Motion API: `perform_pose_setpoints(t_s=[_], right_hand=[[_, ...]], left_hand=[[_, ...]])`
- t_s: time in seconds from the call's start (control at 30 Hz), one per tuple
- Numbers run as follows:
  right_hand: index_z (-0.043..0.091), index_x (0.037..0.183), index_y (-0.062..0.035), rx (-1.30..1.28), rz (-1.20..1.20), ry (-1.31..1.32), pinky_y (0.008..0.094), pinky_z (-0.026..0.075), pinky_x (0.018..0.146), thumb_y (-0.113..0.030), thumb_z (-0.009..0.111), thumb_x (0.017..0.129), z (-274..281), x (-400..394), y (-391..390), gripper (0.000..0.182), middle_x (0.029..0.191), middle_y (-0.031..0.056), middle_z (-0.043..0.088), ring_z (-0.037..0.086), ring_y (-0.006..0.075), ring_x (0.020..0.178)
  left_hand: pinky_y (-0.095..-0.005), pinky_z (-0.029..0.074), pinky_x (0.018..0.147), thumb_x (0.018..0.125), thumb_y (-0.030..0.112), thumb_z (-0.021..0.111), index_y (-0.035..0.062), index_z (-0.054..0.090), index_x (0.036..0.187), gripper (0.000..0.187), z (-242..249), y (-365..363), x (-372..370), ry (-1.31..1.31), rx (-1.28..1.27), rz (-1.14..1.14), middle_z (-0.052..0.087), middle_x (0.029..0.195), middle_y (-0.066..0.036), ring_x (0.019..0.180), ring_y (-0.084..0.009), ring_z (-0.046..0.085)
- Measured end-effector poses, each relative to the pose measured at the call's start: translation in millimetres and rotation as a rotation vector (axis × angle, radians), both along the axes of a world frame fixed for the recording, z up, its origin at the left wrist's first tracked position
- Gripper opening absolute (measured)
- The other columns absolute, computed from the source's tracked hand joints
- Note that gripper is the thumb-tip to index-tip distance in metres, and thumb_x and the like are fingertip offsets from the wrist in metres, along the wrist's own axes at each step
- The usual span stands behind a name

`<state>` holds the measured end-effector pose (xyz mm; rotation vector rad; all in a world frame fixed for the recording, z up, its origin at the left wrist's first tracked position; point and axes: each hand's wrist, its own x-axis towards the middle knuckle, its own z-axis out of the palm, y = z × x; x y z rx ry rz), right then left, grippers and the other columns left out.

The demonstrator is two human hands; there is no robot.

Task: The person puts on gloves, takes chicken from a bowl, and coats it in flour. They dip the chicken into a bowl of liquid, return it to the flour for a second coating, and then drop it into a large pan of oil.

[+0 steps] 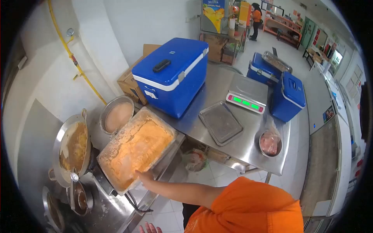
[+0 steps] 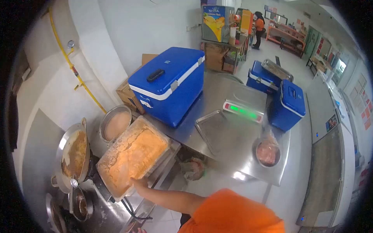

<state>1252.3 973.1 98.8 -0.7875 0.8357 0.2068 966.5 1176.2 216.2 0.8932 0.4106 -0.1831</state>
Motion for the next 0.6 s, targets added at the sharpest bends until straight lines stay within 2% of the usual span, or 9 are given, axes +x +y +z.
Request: perform_pose_setpoints(t_s=[0.07,0.17,0.23,0.27,0.37,0.47,0.57,0.6], right_hand=[[0.047,0.126,-0.004,-0.02,-0.127,0.02,0.0465,0.062,0.069,-0.022,0.078,0.082,-9.3,12.4,10.2,0.057,0.121,0.016,0.061,0.067,0.0332,0.098],[0.047,0.125,-0.0029,-0.127,-0.353,0.175,0.047,0.062,0.068,-0.008,0.069,0.084,-8.4,11.4,14.9,0.048,0.117,0.0157,0.064,0.068,0.033,0.101],[0.051,0.122,-0.0013,-0.137,-0.293,0.144,0.0481,0.062,0.066,-0.007,0.068,0.085,26.2,-37.6,-11.7,0.042,0.113,0.0164,0.066,0.07,0.0343,0.097],[0.053,0.121,-0.0004,-0.145,-0.262,0.129,0.0487,0.061,0.066,-0.006,0.067,0.085,40.2,-66.3,-24.4,0.039,0.112,0.0168,0.067,0.07,0.0349,0.095],[0.059,0.116,0.0015,-0.099,-0.153,0.043,0.0499,0.06,0.059,-0.009,0.067,0.085,-32.0,-106.4,-37.4,0.034,0.108,0.0223,0.067,0.071,0.0401,0.082],[0.062,0.117,0.0022,0.032,-0.211,-0.01,0.0519,0.06,0.06,-0.007,0.067,0.086,4.4,-200.7,-71.3,0.033,0.111,0.0227,0.067,0.072,0.0411,0.085],[0.065,0.111,0.0057,-0.241,0.012,0.079,0.0521,0.062,0.07,-0.004,0.068,0.084,13.3,-274.0,-91.4,0.028,0.11,0.0217,0.071,0.073,0.0377,0.095],[0.065,0.111,0.0057,-0.249,0.027,0.093,0.0521,0.062,0.07,-0.004,0.068,0.084,9.3,-296.4,-81.9,0.028,0.11,0.0217,0.071,0.073,0.0377,0.095]], left_hand=[[-0.0544,0.028,0.115,0.099,0.043,0.057,0.0207,0.033,0.158,0.067,9.1,-0.7,-31.3,0.016,0.147,-0.066,0.038,0.16,-0.011,0.145,-0.0331,0.036],[-0.0548,0.03,0.114,0.098,0.044,0.06,0.0224,0.031,0.159,0.071,4.7,0.6,-74.9,0.042,0.228,-0.074,0.04,0.16,-0.009,0.145,-0.0323,0.036],[-0.056,0.03,0.113,0.097,0.044,0.06,0.0228,0.03,0.159,0.072,-13.5,17.2,-109.8,-0.012,0.279,-0.097,0.04,0.16,-0.008,0.144,-0.0323,0.037],[-0.0559,0.032,0.111,0.097,0.041,0.061,0.024,0.032,0.157,0.07,-27.6,28.0,-124.7,0.017,0.206,-0.055,0.045,0.157,-0.007,0.14,-0.0312,0.041],[-0.0564,0.034,0.11,0.096,0.038,0.061,0.0253,0.034,0.155,0.066,-62.3,44.6,-169.9,0.063,0.243,-0.045,0.049,0.153,-0.006,0.139,-0.0315,0.042],[-0.0584,0.033,0.11,0.095,0.037,0.062,0.0251,0.038,0.152,0.063,-77.0,53.7,-218.4,0.119,0.325,-0.053,0.05,0.152,-0.009,0.14,-0.0348,0.041],[-0.059,0.031,0.111,0.093,0.041,0.063,0.0239,0.038,0.152,0.066,-93.8,72.5,-276.1,0.118,0.285,-0.078,0.043,0.156,-0.012,0.14,-0.0359,0.04],[-0.059,0.031,0.112,0.093,0.042,0.063,0.0237,0.037,0.152,0.067,-98.4,78.8,-298.3,0.109,0.273,-0.087,0.042,0.156,-0.012,0.141,-0.0359,0.04]])
